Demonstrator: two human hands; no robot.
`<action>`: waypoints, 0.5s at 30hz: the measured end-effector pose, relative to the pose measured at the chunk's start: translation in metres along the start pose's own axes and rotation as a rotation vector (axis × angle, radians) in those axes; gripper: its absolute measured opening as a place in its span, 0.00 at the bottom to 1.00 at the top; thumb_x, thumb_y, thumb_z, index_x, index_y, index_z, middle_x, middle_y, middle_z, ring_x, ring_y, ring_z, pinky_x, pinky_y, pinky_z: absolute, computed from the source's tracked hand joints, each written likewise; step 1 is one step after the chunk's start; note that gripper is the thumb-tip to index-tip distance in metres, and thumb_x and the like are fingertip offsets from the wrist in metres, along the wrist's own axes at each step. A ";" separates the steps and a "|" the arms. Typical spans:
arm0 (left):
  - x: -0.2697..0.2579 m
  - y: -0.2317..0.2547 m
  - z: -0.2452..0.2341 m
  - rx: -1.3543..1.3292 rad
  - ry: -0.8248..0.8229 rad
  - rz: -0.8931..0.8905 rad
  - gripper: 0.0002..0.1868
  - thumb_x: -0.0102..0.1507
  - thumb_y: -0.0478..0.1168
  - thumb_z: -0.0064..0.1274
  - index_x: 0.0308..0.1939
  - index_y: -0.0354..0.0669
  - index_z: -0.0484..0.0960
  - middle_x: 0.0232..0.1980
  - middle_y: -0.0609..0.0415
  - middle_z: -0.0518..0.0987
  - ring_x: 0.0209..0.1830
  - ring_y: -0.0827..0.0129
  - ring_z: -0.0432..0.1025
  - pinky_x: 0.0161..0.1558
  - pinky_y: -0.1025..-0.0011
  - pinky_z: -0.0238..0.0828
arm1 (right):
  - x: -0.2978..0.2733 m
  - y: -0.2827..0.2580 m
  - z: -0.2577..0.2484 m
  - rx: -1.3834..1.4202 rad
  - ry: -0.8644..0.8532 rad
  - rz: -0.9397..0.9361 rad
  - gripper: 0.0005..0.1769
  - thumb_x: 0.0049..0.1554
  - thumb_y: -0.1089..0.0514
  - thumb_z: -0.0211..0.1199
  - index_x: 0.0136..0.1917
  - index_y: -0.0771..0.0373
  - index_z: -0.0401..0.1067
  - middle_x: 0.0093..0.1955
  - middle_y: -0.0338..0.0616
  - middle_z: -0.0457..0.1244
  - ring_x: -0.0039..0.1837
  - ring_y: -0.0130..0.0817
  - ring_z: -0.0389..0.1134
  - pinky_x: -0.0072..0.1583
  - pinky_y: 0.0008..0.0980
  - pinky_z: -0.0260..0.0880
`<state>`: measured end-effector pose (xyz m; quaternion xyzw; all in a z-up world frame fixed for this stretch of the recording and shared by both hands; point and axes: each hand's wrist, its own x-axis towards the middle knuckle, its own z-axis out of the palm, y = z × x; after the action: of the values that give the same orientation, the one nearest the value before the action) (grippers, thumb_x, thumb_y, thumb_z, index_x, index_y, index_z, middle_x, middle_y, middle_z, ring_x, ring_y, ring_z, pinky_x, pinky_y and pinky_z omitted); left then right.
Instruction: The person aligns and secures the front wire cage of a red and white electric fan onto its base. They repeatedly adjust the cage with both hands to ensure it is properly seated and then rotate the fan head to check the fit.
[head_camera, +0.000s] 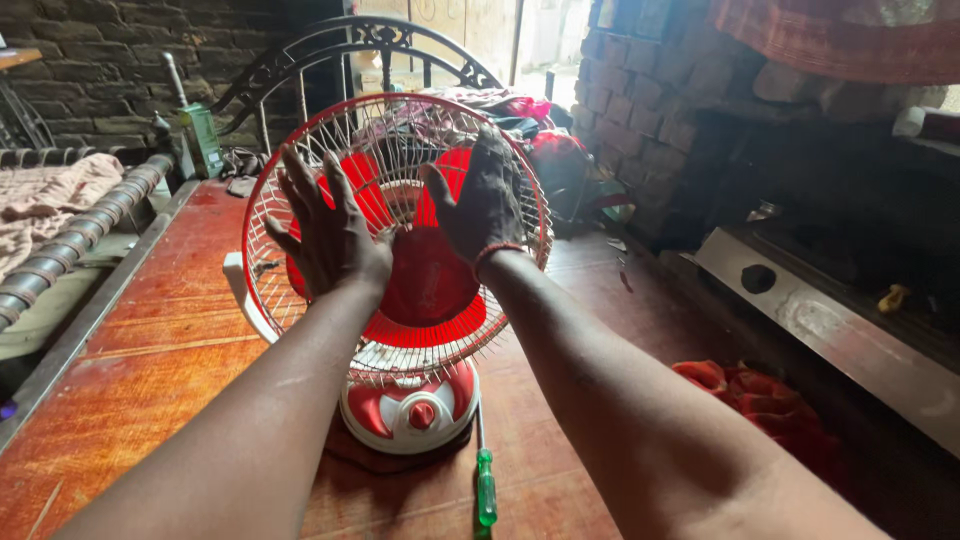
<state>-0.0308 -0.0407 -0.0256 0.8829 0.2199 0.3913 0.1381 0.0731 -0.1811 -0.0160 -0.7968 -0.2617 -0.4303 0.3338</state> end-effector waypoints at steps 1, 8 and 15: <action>-0.002 0.001 0.001 0.024 -0.010 -0.003 0.66 0.54 0.61 0.69 0.84 0.53 0.40 0.85 0.45 0.27 0.85 0.51 0.30 0.75 0.34 0.32 | -0.002 0.001 0.000 -0.021 -0.020 0.025 0.54 0.63 0.28 0.54 0.80 0.75 0.47 0.81 0.69 0.46 0.83 0.59 0.44 0.80 0.47 0.43; -0.003 0.002 0.001 -0.025 0.001 0.011 0.71 0.54 0.64 0.70 0.82 0.54 0.30 0.84 0.44 0.29 0.86 0.51 0.31 0.76 0.33 0.32 | 0.001 0.007 0.007 -0.058 -0.003 0.045 0.54 0.62 0.27 0.54 0.81 0.72 0.47 0.83 0.65 0.45 0.84 0.56 0.43 0.81 0.47 0.39; -0.003 0.001 -0.005 -0.054 0.047 0.011 0.74 0.52 0.58 0.73 0.81 0.59 0.26 0.85 0.44 0.31 0.85 0.49 0.35 0.75 0.31 0.37 | -0.003 0.003 0.012 -0.013 0.021 0.030 0.54 0.62 0.29 0.54 0.81 0.73 0.45 0.83 0.65 0.44 0.85 0.58 0.42 0.81 0.49 0.39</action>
<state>-0.0361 -0.0428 -0.0244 0.8707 0.2076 0.4183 0.1543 0.0797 -0.1745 -0.0247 -0.7982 -0.2433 -0.4355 0.3378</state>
